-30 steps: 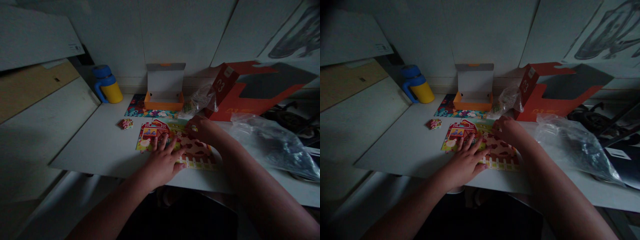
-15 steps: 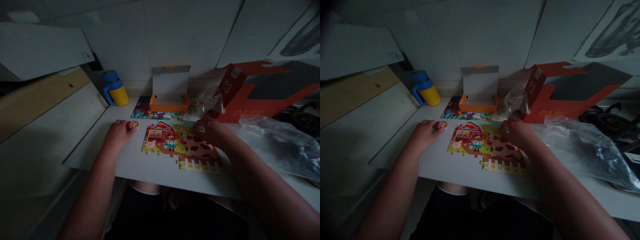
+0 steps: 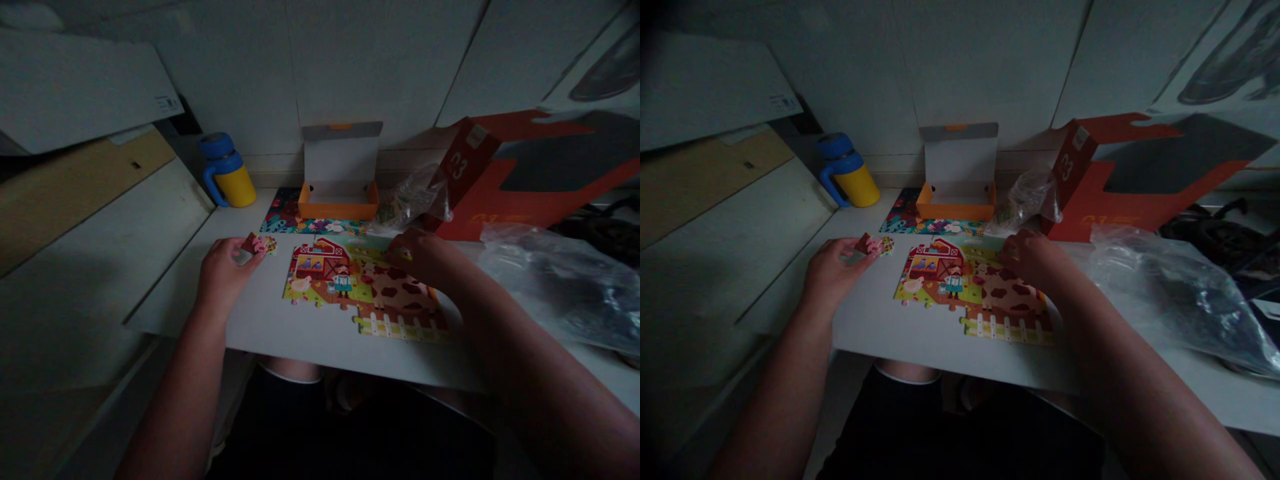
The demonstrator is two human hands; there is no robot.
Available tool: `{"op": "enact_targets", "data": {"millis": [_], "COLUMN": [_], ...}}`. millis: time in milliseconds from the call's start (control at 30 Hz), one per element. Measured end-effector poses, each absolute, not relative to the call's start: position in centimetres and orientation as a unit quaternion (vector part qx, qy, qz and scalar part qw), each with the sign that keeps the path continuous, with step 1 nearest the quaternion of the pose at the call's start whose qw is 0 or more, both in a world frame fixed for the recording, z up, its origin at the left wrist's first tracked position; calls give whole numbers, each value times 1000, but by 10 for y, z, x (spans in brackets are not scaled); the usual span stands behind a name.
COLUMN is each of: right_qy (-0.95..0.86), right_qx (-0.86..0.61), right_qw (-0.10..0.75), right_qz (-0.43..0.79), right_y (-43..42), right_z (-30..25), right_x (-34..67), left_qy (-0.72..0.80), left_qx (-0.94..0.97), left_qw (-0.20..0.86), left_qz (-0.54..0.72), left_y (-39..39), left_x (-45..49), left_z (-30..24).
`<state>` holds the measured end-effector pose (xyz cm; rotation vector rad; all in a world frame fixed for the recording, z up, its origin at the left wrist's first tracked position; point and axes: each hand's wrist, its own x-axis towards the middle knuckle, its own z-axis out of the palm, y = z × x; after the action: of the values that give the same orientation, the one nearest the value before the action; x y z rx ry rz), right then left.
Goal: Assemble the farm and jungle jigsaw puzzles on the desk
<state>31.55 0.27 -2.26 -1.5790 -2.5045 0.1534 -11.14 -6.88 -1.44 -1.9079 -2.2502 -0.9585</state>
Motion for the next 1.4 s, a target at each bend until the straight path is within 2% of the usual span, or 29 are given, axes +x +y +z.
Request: {"op": "enact_targets", "data": {"millis": [233,367,567,867,1067,1400], "right_qy": [-849,-849,-848,-847,-857,-857], "right_qx": [-519,-521,-522,-524,-507,-510], "right_qw": [88,86,78,73,82,76], "right_qz": [40,36,46,52,39,30], "right_y": [3,3,3,1,2,2], "right_z": [-25,-26,-25,-24,-28,-27], "right_x": [316,315,314,312,315,314], "left_qy": [-676,-693,-726,-686,-550,-538], "left_qx": [-689,-685,-661,-698,-819,-829], "left_qw": [18,48,54,83,39,-3], "left_qz": [-261,-218,-185,-189,-160,-154], "left_y": [-179,-209,-201,-193,-188,-192], "left_x": [-43,-22,-16,-18,-22,-25], "left_z": [-22,-38,-44,-34,-34,-32]}}
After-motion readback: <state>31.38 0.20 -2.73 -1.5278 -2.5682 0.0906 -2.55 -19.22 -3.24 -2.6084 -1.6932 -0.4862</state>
